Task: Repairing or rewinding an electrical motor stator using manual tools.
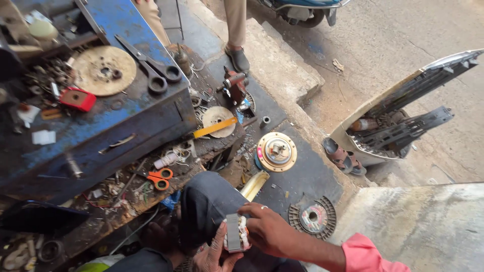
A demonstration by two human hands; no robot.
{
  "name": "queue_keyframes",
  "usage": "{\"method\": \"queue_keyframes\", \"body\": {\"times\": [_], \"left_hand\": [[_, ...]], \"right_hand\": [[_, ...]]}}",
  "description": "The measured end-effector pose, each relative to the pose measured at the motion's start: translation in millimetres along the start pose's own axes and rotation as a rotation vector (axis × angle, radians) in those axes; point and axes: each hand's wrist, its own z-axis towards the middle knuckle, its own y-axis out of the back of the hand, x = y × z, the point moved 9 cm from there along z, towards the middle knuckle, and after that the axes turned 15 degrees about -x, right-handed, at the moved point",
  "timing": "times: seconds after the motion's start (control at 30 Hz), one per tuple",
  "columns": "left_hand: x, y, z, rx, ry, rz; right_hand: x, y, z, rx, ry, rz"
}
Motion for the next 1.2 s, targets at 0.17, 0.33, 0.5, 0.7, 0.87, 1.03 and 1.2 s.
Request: {"method": "queue_keyframes", "body": {"times": [0.17,0.33,0.5,0.7,0.87,1.03,1.2], "left_hand": [[-17,0,-8,0.023,0.121,-0.078],[-11,0,18,0.026,0.024,-0.036],[14,-17,3,0.025,-0.077,-0.156],[185,-147,-97,0.533,1.315,-1.069],[177,-132,-79,0.44,1.532,-0.879],[177,-126,-72,0.355,1.598,-0.863],[150,-100,-34,0.207,0.834,-0.864]], "right_hand": [[-12,-14,-30,-0.012,-0.17,0.119],[-35,-10,-16,-0.059,-0.176,0.231],[-10,9,-15,-0.075,-0.169,0.1],[-15,11,-44,-0.163,-0.104,0.231],[12,16,-32,-0.029,0.01,0.188],[2,11,-27,0.066,0.053,0.174],[-10,4,-30,0.07,0.025,0.335]]}}
